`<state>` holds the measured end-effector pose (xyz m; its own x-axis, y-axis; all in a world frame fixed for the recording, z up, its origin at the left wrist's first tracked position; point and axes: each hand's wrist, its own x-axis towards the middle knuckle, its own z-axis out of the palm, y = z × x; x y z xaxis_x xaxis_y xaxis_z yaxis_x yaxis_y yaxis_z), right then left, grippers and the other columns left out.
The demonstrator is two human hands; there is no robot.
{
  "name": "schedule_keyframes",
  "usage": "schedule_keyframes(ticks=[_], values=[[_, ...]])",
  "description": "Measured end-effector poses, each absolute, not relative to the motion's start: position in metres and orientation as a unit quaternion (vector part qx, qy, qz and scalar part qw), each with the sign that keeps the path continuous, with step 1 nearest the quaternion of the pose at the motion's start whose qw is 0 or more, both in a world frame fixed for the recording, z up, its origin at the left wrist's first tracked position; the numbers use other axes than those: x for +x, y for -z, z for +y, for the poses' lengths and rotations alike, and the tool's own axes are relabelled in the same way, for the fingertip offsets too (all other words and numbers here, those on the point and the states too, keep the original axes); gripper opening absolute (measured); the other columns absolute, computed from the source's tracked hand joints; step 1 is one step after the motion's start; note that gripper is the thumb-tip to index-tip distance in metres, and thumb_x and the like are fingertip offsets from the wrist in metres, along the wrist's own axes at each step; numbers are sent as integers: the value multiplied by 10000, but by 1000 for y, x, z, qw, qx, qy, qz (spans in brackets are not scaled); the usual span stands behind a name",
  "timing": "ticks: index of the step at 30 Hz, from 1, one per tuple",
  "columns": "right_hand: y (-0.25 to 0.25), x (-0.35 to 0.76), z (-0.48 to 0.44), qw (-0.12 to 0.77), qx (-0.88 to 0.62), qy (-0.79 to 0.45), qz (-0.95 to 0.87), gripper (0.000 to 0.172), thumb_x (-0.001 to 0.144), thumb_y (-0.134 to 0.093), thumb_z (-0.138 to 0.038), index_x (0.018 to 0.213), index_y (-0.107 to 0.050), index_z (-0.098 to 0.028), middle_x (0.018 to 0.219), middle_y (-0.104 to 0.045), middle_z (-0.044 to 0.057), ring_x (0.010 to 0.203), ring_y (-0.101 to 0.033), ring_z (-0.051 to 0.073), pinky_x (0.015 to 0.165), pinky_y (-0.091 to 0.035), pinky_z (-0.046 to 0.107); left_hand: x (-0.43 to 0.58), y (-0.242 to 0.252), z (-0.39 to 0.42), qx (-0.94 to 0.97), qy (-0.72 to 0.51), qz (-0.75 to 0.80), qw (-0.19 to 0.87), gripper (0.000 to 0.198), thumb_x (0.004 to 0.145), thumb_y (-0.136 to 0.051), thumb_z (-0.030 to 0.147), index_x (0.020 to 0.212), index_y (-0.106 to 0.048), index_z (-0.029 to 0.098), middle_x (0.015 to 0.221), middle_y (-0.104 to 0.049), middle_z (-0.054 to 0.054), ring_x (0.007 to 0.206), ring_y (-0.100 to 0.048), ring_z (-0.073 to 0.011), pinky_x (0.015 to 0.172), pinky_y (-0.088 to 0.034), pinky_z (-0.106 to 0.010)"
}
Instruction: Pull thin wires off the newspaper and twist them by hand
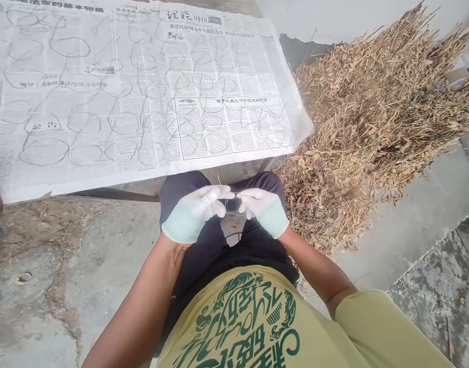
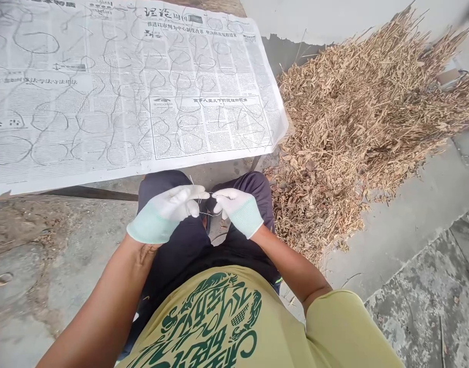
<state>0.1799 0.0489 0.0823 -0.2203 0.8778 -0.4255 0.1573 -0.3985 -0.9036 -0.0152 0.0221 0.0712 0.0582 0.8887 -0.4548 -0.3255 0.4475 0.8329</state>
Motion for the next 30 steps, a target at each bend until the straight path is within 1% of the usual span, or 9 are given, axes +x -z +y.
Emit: schedule_keyframes(ticks=[4,6,11,15,19,23,25,28,30], values=[[-81,181,48,324,-571,-576,-488,214,913,-608,-264,1008,-776,-171,680,-701,-12,507,-555,86,519,-453,204,-15,-63,10,289,-449,495,685,557,753,-886,534,1169,-793,177,1075,-813,-129,649,-656,-128,644,-526,-274],[-78,180,46,336,-569,-556,-505,232,923,-608,-284,1036,-786,-189,690,-707,-15,537,-582,98,562,-490,218,-11,-56,4,280,-442,477,706,559,717,-920,500,1153,-805,170,1124,-810,-146,603,-648,-119,613,-527,-277],[-72,175,39,342,-568,-538,-522,236,931,-621,-318,1043,-800,-213,694,-720,-12,623,-666,133,651,-562,244,3,-38,0,205,-483,448,724,426,683,-956,416,1007,-843,163,891,-830,-113,623,-697,-150,657,-575,-284],[-71,174,37,326,-559,-542,-536,229,945,-612,-304,1042,-805,-227,730,-744,-15,705,-716,140,721,-590,246,6,-29,1,145,-489,417,752,459,566,-1010,420,912,-841,168,844,-831,-98,568,-716,-173,622,-612,-313],[-70,175,34,306,-556,-529,-564,228,956,-606,-300,1030,-810,-230,826,-784,-11,751,-736,141,789,-603,255,5,-29,3,130,-465,406,776,479,574,-999,458,888,-817,146,677,-785,-72,580,-743,-216,689,-652,-379],[-74,178,33,288,-552,-504,-598,205,942,-620,-247,983,-820,-252,936,-804,-11,864,-751,149,898,-591,268,3,-36,7,133,-424,433,785,504,493,-1020,472,775,-783,128,611,-748,-66,521,-704,-198,645,-645,-376],[-79,180,36,264,-541,-531,-596,188,939,-630,-243,962,-816,-240,867,-792,-2,816,-739,147,848,-593,267,2,-40,7,141,-408,465,773,480,479,-1018,462,727,-772,132,599,-736,-62,502,-681,-188,584,-616,-347],[-88,186,46,233,-507,-616,-556,205,954,-622,-289,990,-796,-186,759,-750,16,671,-681,127,659,-561,238,-1,-45,5,190,-373,510,752,403,572,-971,466,704,-770,142,633,-750,-85,523,-685,-192,509,-533,-288],[-91,189,53,232,-485,-656,-530,212,942,-627,-285,999,-786,-157,758,-745,24,647,-663,115,603,-533,217,-3,-47,3,232,-349,531,736,383,634,-932,489,689,-767,148,613,-742,-94,514,-678,-191,478,-479,-266]])
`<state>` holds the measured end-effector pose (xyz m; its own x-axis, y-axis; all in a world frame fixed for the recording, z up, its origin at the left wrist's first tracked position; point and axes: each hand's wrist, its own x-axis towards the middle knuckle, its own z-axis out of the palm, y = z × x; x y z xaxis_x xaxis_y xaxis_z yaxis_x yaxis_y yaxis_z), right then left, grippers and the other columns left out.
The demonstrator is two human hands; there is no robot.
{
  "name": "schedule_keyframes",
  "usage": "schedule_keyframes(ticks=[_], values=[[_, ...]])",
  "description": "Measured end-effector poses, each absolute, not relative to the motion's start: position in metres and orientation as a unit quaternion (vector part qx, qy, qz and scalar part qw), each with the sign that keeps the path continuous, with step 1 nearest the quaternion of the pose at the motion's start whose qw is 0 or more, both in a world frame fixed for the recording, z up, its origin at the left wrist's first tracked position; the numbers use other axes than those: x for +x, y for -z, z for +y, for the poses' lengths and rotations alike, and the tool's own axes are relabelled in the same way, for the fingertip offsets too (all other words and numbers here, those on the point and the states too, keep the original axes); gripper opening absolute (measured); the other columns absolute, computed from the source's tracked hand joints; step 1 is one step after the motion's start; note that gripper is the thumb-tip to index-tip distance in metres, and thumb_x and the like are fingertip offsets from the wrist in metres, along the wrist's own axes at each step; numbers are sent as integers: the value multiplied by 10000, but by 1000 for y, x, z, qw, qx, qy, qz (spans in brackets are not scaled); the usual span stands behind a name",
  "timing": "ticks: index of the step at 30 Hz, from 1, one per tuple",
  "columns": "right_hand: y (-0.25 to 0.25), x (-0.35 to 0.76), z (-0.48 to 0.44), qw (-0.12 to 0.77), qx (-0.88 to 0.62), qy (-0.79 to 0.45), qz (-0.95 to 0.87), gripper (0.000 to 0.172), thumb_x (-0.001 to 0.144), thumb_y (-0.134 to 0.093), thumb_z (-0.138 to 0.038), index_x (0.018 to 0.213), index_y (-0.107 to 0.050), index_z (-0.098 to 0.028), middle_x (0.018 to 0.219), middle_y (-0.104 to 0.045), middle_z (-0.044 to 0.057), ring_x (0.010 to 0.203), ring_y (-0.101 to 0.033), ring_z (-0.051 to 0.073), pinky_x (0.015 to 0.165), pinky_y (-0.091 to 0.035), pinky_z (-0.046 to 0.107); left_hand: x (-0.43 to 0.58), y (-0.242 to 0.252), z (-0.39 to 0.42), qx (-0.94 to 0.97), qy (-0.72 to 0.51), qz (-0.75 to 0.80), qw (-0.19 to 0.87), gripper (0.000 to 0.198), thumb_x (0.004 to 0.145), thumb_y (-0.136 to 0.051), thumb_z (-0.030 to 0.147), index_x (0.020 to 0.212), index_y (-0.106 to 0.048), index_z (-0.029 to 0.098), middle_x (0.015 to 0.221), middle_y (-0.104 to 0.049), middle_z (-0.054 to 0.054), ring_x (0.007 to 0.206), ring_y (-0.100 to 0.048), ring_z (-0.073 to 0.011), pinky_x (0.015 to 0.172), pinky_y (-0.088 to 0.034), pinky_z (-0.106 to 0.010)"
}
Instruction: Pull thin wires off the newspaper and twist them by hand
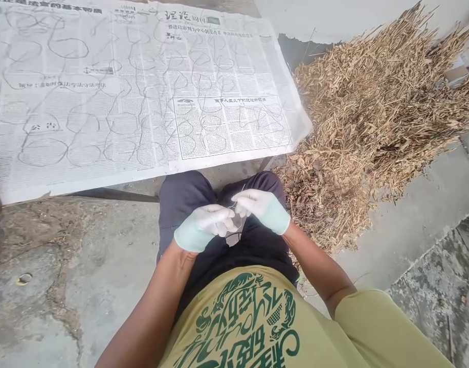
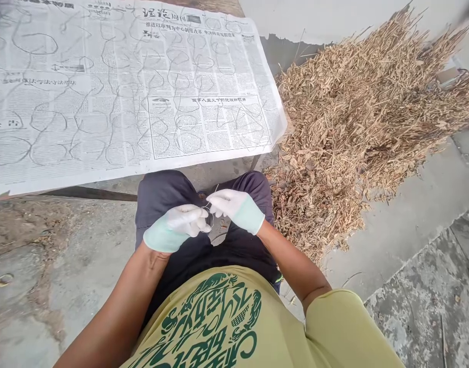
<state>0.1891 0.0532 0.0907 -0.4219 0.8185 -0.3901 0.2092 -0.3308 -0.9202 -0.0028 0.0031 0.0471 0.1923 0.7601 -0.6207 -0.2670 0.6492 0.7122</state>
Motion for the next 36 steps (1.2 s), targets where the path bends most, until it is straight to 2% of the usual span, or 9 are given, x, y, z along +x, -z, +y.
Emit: schedule_keyframes(ticks=[5,10,13,17,22,26,32,34,36], values=[[-87,194,58,249,-425,-686,-535,152,857,-721,-281,873,-798,-152,727,-741,18,640,-672,125,638,-568,241,-4,-55,4,277,-329,512,743,445,630,-912,564,599,-721,163,492,-673,-77,455,-642,-197,472,-468,-286],[-86,198,51,274,-385,-685,-555,156,837,-768,-303,879,-817,-160,798,-765,38,702,-710,147,712,-598,273,-1,-70,4,238,-330,426,808,442,650,-907,579,690,-756,166,342,-529,-13,475,-651,-224,584,-569,-362],[-89,198,49,282,-386,-671,-567,144,837,-769,-296,862,-818,-162,804,-766,44,710,-718,154,725,-603,280,1,-79,1,239,-322,404,822,409,676,-906,547,686,-751,169,324,-506,-2,484,-648,-205,609,-563,-342],[-87,196,49,299,-404,-667,-550,149,830,-772,-305,865,-824,-170,773,-763,38,689,-716,160,718,-606,290,3,-84,-2,258,-294,395,831,434,689,-893,574,706,-740,169,332,-519,-8,512,-675,-217,596,-532,-312],[-75,191,48,319,-431,-684,-494,144,801,-767,-304,804,-799,-164,682,-729,25,631,-676,156,660,-579,285,5,-80,-5,260,-295,473,788,490,648,-890,622,732,-744,161,369,-561,-26,545,-706,-239,556,-517,-295],[-65,185,53,362,-445,-680,-457,175,813,-741,-341,810,-754,-166,670,-695,16,623,-634,147,657,-547,285,7,-83,-7,261,-299,534,747,451,652,-882,578,725,-754,152,479,-655,-64,533,-704,-245,454,-422,-270],[-62,190,70,449,-476,-639,-404,381,930,-583,-515,987,-715,-161,666,-626,6,601,-579,128,638,-510,273,12,-89,-14,255,-373,595,664,361,743,-842,486,835,-796,140,643,-755,-93,489,-638,-188,515,-475,-315],[-70,197,68,418,-458,-649,-441,442,960,-566,-561,1002,-732,-153,719,-670,30,621,-607,129,645,-518,270,13,-89,-14,259,-399,611,633,358,770,-833,479,875,-806,138,689,-772,-92,507,-632,-172,567,-506,-326],[-80,203,60,319,-448,-670,-498,410,944,-631,-540,930,-749,-147,744,-711,47,626,-631,129,638,-527,262,13,-88,-12,264,-416,615,615,370,788,-826,491,895,-807,137,704,-772,-87,540,-642,-173,623,-533,-338]])
